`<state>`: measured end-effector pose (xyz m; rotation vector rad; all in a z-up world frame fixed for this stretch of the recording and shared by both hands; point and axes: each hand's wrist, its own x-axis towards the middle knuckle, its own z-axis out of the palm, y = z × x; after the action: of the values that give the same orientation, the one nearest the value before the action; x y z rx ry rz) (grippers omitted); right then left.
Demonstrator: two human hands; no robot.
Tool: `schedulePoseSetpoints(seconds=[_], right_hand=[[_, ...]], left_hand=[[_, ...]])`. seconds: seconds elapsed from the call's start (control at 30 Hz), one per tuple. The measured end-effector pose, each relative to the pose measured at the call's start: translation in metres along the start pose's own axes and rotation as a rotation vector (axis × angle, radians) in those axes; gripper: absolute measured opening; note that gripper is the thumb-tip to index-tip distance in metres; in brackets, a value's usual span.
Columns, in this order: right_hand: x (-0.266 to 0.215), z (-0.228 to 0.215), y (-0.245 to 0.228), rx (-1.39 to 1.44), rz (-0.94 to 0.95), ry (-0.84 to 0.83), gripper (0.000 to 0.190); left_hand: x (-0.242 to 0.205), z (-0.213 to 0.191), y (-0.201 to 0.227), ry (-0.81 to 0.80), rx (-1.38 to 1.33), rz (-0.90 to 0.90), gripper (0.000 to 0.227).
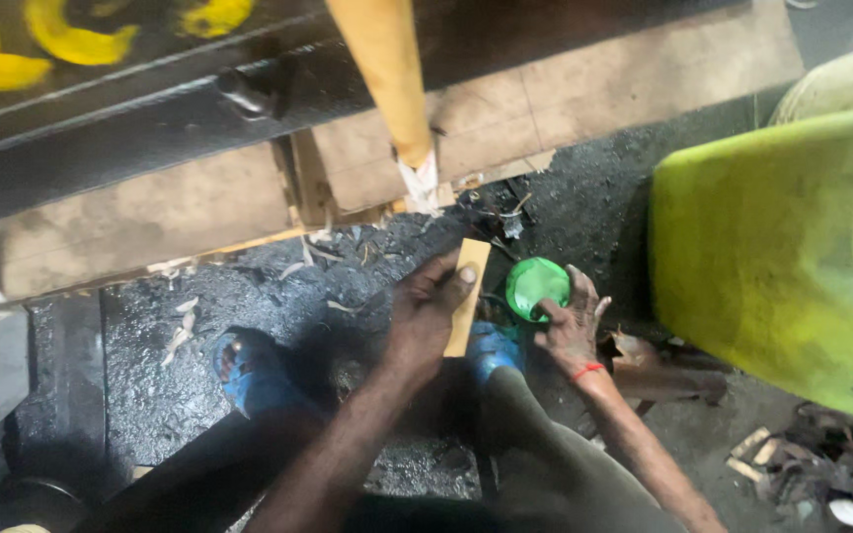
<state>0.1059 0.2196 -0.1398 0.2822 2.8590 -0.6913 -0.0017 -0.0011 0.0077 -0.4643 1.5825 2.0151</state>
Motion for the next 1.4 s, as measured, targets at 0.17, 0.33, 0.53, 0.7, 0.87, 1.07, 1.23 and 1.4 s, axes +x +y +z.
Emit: schedulePoseSetpoints(seconds=[0.17, 0.33, 0.53, 0.7, 0.87, 1.07, 1.23, 1.4], right_hand=[[0.000, -0.098, -0.062, 0.151, -0.262, 0.280, 0.061], [0.028, -0.148, -0.114, 0.035, -0.639, 0.601, 0.039], [0.053, -0.147, -0.126, 0.157, -0.931, 0.581, 0.030], [0.043, -0.140, -0.126, 0.308, -0.882, 0.585, 0.027], [0.047, -0.137, -0.129, 0.416, -0.753, 0.645, 0.031], [0.054, -0.143, -0.129, -0.115, -1.101, 0.561, 0.032], [0.073, -0.161, -0.162, -0.206, -1.143, 0.550, 0.032], [0.084, -0.180, -0.201, -0.142, -0.979, 0.466, 0.039]], left_hand=[[-0.014, 0.001, 0.023, -0.133, -0.029, 0.060, 0.030], [-0.020, 0.014, 0.026, -0.221, -0.052, -0.020, 0.032], [-0.025, -0.005, 0.024, -0.422, -0.411, -0.162, 0.038], [-0.026, -0.016, 0.024, -0.422, -0.549, -0.288, 0.046], [-0.028, -0.024, 0.025, -0.423, -0.542, -0.261, 0.046], [-0.029, -0.032, 0.020, -0.416, -0.572, -0.257, 0.043], [-0.032, -0.047, 0.026, -0.444, -0.621, -0.217, 0.042], [-0.023, -0.052, 0.028, -0.291, -0.540, -0.059, 0.037]])
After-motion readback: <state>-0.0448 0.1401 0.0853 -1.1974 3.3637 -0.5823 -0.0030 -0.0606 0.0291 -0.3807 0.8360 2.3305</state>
